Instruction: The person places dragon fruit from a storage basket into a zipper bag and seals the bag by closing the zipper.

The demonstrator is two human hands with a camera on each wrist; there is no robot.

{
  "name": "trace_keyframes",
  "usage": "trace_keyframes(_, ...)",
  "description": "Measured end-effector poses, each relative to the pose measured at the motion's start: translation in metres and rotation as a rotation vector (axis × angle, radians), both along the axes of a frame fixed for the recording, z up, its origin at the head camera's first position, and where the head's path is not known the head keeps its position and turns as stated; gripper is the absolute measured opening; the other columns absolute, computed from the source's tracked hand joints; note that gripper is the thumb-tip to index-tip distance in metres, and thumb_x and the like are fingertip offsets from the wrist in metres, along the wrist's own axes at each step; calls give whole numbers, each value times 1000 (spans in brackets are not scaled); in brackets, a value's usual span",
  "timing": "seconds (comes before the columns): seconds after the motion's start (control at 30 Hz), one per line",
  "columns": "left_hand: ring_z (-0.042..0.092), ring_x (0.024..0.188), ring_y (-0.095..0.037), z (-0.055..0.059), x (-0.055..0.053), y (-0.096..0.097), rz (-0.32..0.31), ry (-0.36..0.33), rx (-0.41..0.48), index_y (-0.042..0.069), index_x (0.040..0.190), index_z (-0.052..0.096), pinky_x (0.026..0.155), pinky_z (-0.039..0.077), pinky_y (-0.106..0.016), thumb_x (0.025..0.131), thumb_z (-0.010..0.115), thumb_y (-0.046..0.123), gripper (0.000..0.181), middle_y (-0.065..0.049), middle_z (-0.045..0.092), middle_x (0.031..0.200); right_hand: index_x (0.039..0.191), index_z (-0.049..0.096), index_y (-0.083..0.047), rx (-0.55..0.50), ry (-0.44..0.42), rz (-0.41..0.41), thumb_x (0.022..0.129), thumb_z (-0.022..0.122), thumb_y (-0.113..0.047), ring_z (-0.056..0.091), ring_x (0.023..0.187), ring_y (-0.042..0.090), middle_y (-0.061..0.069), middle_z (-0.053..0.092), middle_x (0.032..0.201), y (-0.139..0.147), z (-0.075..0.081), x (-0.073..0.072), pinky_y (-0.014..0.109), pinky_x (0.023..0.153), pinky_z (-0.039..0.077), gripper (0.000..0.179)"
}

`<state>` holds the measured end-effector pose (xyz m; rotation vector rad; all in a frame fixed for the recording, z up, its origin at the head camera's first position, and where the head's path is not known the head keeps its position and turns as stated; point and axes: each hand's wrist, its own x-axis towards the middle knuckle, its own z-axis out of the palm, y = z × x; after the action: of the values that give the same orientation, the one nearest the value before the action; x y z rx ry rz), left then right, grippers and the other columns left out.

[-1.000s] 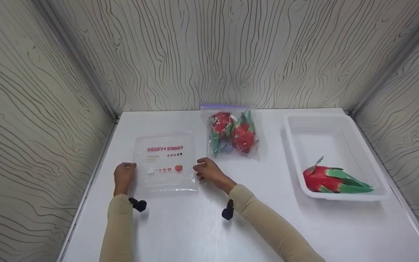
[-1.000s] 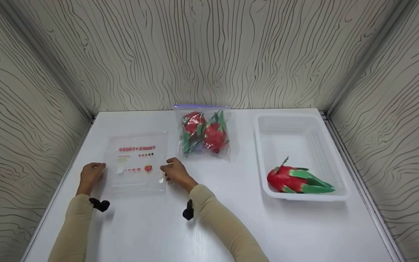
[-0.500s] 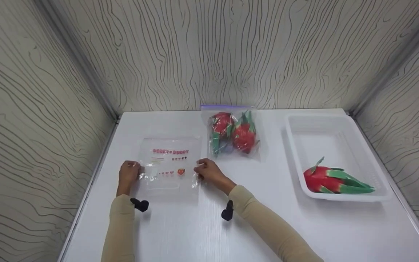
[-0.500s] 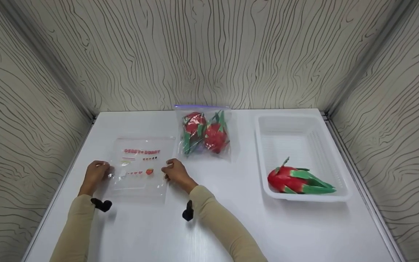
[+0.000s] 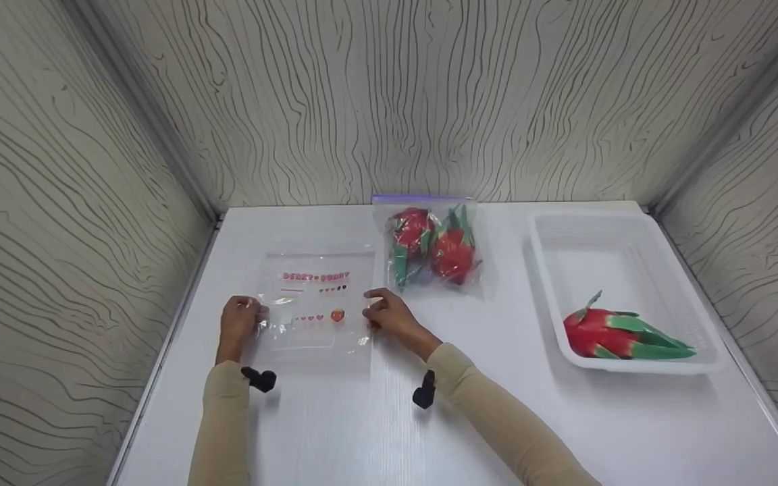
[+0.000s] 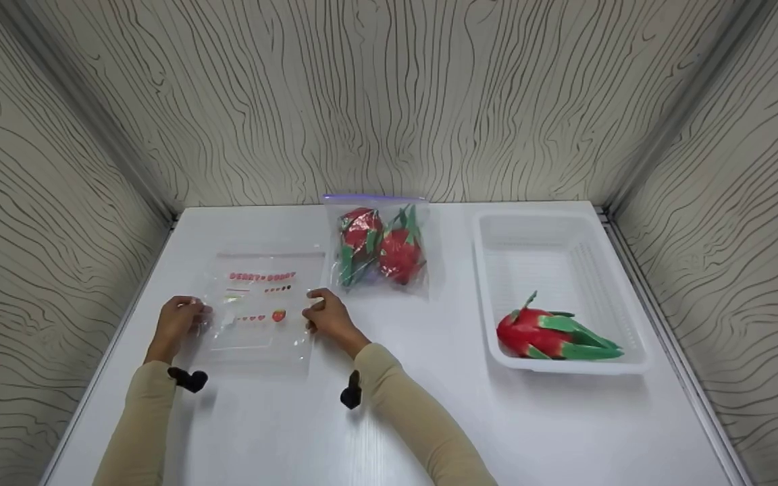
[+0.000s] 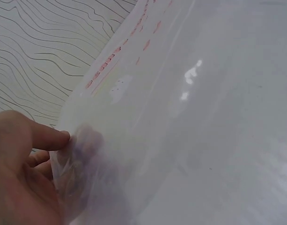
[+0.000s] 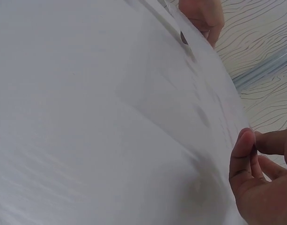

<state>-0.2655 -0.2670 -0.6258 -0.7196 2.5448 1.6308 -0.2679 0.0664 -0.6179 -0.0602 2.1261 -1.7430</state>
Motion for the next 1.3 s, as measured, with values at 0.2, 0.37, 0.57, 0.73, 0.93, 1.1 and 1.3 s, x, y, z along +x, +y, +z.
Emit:
trace_keyframes(0.2,62,78,-10,3,0,4,24,15,51,-6,133,53,65,49,-22,105,52,16,36,-14,74,106,143,57,-1,-27,16,-17,102,66,-6,65,81,14,9,65,106,2,-2,-3,29,71,60,43)
trace_keyframes(0.37,62,79,-10,7,0,8,48,30,86,-5,134,53,66,51,-21,105,52,16,36,-13,73,109,144,57,-2,-31,43,-16,102,66,-6,66,82,13,13,67,109,4,1,-5,25,70,59,43)
trace_keyframes(0.57,64,80,-10,7,0,8,49,71,125,-5,135,51,70,53,-20,107,52,16,35,-12,74,108,148,54,-2,-51,77,-19,102,66,-3,67,83,16,19,69,113,8,5,-4,26,70,59,48)
trace_keyframes(0.73,66,84,-11,8,0,10,37,110,186,-4,135,51,73,56,-21,108,53,16,34,-12,73,109,147,54,-4,-60,85,-21,101,66,-3,66,82,15,16,69,112,14,8,-7,25,69,58,48)
trace_keyframes(0.93,67,83,-11,12,0,14,13,157,275,-4,139,48,72,59,-20,108,55,13,36,-12,72,110,141,57,-1,-83,144,-12,96,66,2,68,86,17,21,68,117,23,13,-9,29,70,60,46)
trace_keyframes(1.1,69,83,-11,16,0,21,-25,218,304,-1,144,48,73,59,-21,107,57,11,39,-11,74,110,145,53,3,-121,170,5,95,63,8,72,106,36,28,64,135,30,18,-10,41,86,63,51)
trace_keyframes(1.3,70,82,-11,22,-4,32,-48,277,295,3,135,53,74,60,-23,108,55,8,28,-9,74,107,155,41,-1,-135,158,20,90,56,11,68,121,44,25,61,146,39,26,-13,29,85,58,68)
